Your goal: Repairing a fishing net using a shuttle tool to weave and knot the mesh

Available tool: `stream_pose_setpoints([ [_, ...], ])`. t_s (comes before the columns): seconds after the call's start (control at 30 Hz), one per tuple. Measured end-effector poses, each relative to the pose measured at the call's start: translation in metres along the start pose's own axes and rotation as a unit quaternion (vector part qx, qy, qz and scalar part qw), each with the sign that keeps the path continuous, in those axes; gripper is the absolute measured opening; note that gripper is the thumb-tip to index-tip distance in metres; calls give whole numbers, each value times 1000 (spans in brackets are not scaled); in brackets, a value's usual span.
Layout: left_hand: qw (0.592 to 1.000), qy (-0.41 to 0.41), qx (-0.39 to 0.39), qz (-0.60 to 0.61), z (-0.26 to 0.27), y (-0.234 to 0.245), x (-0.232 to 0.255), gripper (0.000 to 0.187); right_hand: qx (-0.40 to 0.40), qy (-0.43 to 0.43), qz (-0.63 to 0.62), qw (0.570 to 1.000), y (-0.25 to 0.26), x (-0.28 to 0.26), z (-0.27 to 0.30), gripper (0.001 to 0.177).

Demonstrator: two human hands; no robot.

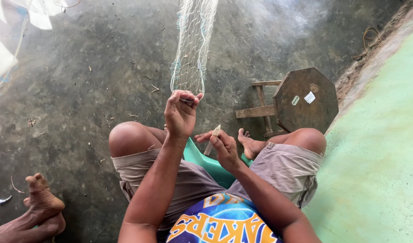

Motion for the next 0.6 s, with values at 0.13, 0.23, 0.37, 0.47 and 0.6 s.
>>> stream_pose_setpoints([
  [0.13,1000,-1,0,-6,0,-4,1,23,10,-46,-46,998,12,27,8,34],
  [0.23,1000,0,-2,-21,-1,-6,-2,18,33,-102,-132,985,18,48,13,31],
  [0.37,997,-46,-10,-68,-2,-10,5,6,44,-128,-184,974,35,53,10,28],
  [0.47,995,-67,-6,-80,-3,-9,9,13,76,-131,-177,973,62,43,8,29],
  [0.6,993,-66,6,-97,-8,6,2,13,91,-137,-182,969,85,35,12,30],
])
Point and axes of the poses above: each hand's wrist, its own z-axis away from the middle knuckle, its own y-axis out of the back of the hand, x = y × z, the point moved 10 cm from there along -z, towards the middle knuckle, and after that the axes turned 10 degrees about -x, right-handed, at the moved point
